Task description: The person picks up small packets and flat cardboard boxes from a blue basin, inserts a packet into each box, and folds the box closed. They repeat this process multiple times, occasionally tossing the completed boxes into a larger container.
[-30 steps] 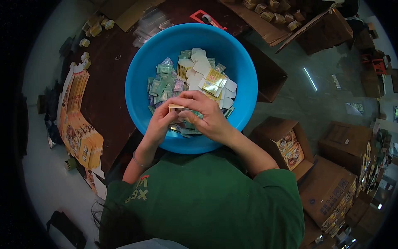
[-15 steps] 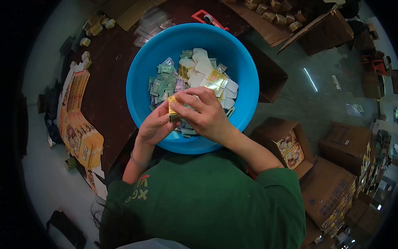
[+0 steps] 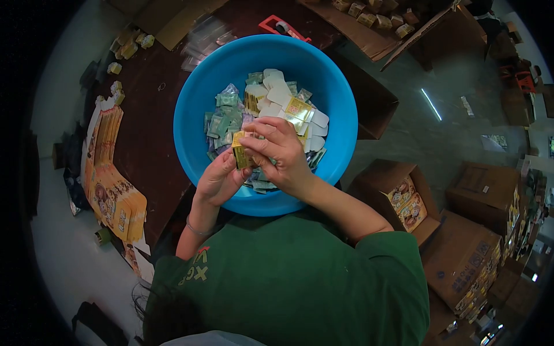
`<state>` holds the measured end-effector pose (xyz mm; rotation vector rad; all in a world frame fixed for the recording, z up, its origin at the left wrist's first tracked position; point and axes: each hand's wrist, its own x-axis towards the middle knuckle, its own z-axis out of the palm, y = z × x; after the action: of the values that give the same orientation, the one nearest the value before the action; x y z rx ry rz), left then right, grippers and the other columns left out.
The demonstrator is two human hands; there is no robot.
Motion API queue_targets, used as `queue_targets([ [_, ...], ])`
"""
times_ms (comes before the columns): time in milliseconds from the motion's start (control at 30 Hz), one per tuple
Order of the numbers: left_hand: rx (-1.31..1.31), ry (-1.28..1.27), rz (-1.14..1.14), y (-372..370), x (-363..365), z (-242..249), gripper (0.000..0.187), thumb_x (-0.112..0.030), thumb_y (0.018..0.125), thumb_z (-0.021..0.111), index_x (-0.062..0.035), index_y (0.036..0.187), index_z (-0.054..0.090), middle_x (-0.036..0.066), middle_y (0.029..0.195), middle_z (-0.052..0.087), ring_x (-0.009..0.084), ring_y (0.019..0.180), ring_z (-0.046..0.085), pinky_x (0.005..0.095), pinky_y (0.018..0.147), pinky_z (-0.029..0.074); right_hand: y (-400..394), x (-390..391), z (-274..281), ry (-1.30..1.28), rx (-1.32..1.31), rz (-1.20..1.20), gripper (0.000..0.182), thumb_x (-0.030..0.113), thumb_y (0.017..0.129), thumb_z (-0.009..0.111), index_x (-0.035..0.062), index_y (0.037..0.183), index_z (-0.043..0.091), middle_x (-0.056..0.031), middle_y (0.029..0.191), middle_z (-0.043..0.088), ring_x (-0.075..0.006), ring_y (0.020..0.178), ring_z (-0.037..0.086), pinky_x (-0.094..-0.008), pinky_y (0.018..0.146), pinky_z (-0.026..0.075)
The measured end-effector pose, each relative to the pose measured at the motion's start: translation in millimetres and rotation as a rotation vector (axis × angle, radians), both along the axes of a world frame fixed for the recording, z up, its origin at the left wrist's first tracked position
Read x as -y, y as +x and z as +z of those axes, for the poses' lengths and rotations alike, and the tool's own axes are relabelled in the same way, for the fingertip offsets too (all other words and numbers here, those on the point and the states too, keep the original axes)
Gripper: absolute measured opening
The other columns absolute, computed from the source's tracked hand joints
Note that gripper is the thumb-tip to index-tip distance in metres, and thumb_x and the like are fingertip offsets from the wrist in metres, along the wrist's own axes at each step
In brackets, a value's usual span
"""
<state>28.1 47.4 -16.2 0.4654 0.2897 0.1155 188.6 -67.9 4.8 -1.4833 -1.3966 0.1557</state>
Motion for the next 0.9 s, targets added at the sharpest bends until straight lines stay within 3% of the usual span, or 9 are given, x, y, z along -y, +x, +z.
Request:
queue_targets([
  [133, -0.033, 0.142, 0.017, 4, 0, 5, 0.06, -0.021, 0.096, 0.066, -0.0037, 0.146, 0.039, 0.005, 0.124, 0.059, 0.0151, 0.11, 0.059, 0.0287, 0.089, 0.049, 13, 1, 20, -0.208, -0.397, 0.167, 0.049, 0.004, 0.08, 0.07, 0.0079, 0.128, 0.062, -0.0149, 0.126, 0.06, -0.0339, 0.117, 0.055, -0.0426, 0.102, 0.044],
  [233, -0.149, 0.439, 0.306, 15, 12, 19, 0.068, -0.018, 0.098, 0.063, -0.0026, 0.152, 0.025, 0.01, 0.139, 0.047, 0.0196, 0.119, 0.055, 0.0327, 0.093, 0.048, 29, 2, 20, -0.248, -0.103, 0.18, 0.065, 0.009, 0.08, 0.072, 0.0033, 0.14, 0.048, -0.0159, 0.13, 0.057, -0.0316, 0.118, 0.056, -0.0395, 0.101, 0.047],
  [300, -0.21, 0.356, 0.574, 20, 21, 20, 0.072, -0.021, 0.098, 0.063, -0.0037, 0.154, 0.021, 0.012, 0.146, 0.038, 0.0234, 0.127, 0.05, 0.0375, 0.099, 0.046, 22, -3, 18, -0.123, -0.448, 0.046, 0.062, 0.008, 0.079, 0.074, 0.0038, 0.136, 0.05, -0.0149, 0.127, 0.056, -0.0281, 0.114, 0.058, -0.0362, 0.096, 0.05],
  [367, -0.036, 0.144, 0.416, 15, 22, 17, 0.072, -0.028, 0.099, 0.062, -0.0028, 0.153, 0.022, 0.014, 0.145, 0.041, 0.0268, 0.133, 0.045, 0.0429, 0.107, 0.042, 9, -6, 10, -0.029, -0.7, 0.025, 0.059, 0.007, 0.079, 0.077, 0.0048, 0.132, 0.051, -0.0147, 0.126, 0.055, -0.0249, 0.112, 0.06, -0.0324, 0.093, 0.052],
  [400, 0.042, 0.014, 0.317, 13, 22, 17, 0.073, -0.03, 0.099, 0.062, -0.0021, 0.153, 0.022, 0.014, 0.145, 0.041, 0.0277, 0.134, 0.044, 0.0441, 0.108, 0.041, 4, -3, 11, -0.106, -0.566, 0.112, 0.059, 0.008, 0.079, 0.077, 0.0053, 0.132, 0.051, -0.0149, 0.127, 0.055, -0.0264, 0.112, 0.06, -0.0337, 0.093, 0.052],
  [567, -0.13, 0.46, 0.445, 3, -10, 14, 0.043, -0.017, 0.097, 0.062, -0.0007, 0.134, 0.046, 0.011, 0.125, 0.057, 0.0238, 0.117, 0.059, 0.0422, 0.098, 0.052, 3, 8, -12, -0.31, 0.067, 0.116, 0.049, 0.018, 0.078, 0.078, 0.0073, 0.122, 0.058, -0.0136, 0.12, 0.06, -0.033, 0.109, 0.06, -0.0408, 0.09, 0.052],
  [733, -0.298, 0.802, 0.346, -5, -19, 4, 0.051, -0.008, 0.092, 0.068, -0.0016, 0.136, 0.043, 0.01, 0.119, 0.057, 0.0217, 0.11, 0.062, 0.0354, 0.09, 0.055, -24, 4, -53, -0.536, 0.216, 0.197, 0.028, 0.023, 0.079, 0.074, 0.0079, 0.102, 0.066, -0.0095, 0.093, 0.06, -0.0302, 0.092, 0.061, -0.0417, 0.077, 0.052],
  [833, -0.269, 0.815, 0.271, -6, -13, 3, 0.057, 0.002, 0.084, 0.072, -0.0034, 0.133, 0.043, 0.009, 0.114, 0.058, 0.0193, 0.106, 0.062, 0.0324, 0.09, 0.053, -30, 2, -56, -0.56, 0.285, 0.216, 0.021, 0.02, 0.078, 0.075, 0.0063, 0.092, 0.068, -0.0087, 0.096, 0.062, -0.0294, 0.096, 0.062, -0.0413, 0.078, 0.052],
  [900, -0.295, 0.776, 0.256, -4, -9, 9, 0.064, 0.004, 0.078, 0.078, -0.0071, 0.13, 0.042, 0.006, 0.109, 0.059, 0.0117, 0.098, 0.061, 0.0276, 0.087, 0.052, -21, 4, -44, -0.458, 0.063, 0.141, 0.016, 0.016, 0.077, 0.075, 0.0061, 0.088, 0.069, -0.0086, 0.101, 0.064, -0.0293, 0.099, 0.062, -0.0405, 0.08, 0.052],
])
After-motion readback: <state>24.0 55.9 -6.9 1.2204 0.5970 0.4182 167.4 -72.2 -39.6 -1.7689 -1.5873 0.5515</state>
